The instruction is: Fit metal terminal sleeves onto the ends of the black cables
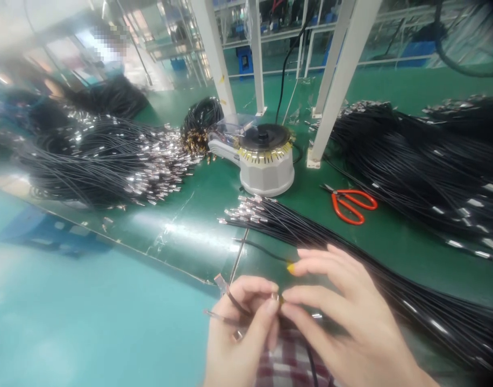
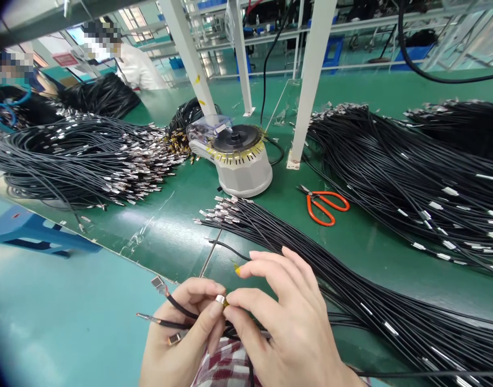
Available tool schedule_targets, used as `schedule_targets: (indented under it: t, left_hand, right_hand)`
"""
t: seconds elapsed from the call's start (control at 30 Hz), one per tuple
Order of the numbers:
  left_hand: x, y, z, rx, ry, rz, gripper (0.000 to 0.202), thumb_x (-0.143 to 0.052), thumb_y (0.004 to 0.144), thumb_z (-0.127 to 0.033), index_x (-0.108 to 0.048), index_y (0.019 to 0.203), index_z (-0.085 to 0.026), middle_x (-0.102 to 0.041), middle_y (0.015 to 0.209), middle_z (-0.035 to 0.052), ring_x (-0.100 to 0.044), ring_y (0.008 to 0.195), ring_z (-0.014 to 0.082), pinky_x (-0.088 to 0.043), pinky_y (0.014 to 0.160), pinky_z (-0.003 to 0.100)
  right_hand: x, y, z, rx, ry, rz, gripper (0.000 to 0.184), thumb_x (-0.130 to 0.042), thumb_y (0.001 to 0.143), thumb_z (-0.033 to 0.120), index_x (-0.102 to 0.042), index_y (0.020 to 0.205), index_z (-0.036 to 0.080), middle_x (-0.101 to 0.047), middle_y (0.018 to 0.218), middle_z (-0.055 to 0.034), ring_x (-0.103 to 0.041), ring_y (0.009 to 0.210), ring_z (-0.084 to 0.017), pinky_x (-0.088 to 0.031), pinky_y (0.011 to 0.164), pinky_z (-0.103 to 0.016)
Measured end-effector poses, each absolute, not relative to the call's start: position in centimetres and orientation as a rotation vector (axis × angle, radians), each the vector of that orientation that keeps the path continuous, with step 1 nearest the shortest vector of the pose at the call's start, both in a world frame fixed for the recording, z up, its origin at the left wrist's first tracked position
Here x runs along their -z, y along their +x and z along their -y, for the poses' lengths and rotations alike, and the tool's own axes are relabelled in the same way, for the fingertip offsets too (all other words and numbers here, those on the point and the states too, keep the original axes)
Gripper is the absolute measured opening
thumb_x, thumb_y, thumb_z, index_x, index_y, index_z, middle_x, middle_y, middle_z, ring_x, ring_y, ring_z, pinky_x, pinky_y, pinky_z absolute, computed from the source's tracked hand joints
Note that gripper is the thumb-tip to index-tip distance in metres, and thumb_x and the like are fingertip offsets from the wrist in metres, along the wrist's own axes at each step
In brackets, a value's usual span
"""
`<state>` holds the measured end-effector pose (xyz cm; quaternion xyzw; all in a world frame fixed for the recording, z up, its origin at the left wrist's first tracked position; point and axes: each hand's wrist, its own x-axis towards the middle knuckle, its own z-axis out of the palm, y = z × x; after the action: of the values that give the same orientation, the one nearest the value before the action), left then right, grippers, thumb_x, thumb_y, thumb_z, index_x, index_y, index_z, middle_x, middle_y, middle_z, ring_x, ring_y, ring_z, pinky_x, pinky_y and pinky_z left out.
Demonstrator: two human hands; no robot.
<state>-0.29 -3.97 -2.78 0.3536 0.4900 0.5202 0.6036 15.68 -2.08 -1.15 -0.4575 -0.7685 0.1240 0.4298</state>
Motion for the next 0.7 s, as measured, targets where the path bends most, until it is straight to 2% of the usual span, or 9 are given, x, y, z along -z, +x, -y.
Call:
schedule_targets:
  t: [0.13,0.27,0.47,0.7]
  left_hand:
    - [2.95,-0.07,4.15,-1.240,0.795,-1.153,0.012,-0.072,0.083,-0.028,-0.068,0.087,-0.018,-0.052,0.052,-0.0059,-0.041,0.041,0.0028,-0.037,0.048,0.017]
    - [3.24,-0.36,4.19,-1.229,0.861,-1.071,0.005,-0.068,0.086,-0.025,-0.068,0.088,-0.021,-0.053,0.055,-0.0061,-0.043,0.042,0.0028,-0.036,0.047,0.015]
    - [3.71,-0.81,4.24,-1.235,0.919,-1.052,0.003,-0.066,0.087,-0.020,-0.067,0.089,-0.022,-0.065,0.080,-0.0005,-0.048,0.045,0.0018,-0.039,0.047,0.015]
    - [3.76,-0.77,3.84,-1.240,0.919,-1.009,0.002,-0.067,0.086,-0.022,-0.067,0.086,-0.019,-0.064,0.075,-0.0001,-0.047,0.044,0.0019,-0.038,0.046,0.016]
  right_hand:
    - [1.24,15.46,2.16,-0.369,-1.153,1.867,0.014,-0.070,0.080,0.014,-0.070,0.082,0.028,-0.069,0.097,-0.0002,-0.063,0.104,-0.021,-0.035,0.103,-0.041]
    - [1.22,15.28,2.19,-0.418,-1.156,1.855,0.015,-0.069,0.081,0.013,-0.070,0.082,0.028,-0.069,0.097,-0.0001,-0.062,0.105,-0.021,-0.035,0.102,-0.042]
    - [1.34,15.35,2.08,-0.498,-1.159,1.894,0.015,-0.067,0.082,0.012,-0.066,0.081,0.027,-0.067,0.095,0.0005,-0.063,0.105,-0.020,-0.035,0.102,-0.041]
    - [1.97,15.33,2.02,-0.637,-1.141,2.018,0.019,-0.057,0.084,0.005,-0.058,0.086,0.024,-0.065,0.101,-0.0020,-0.055,0.117,-0.021,-0.028,0.109,-0.047]
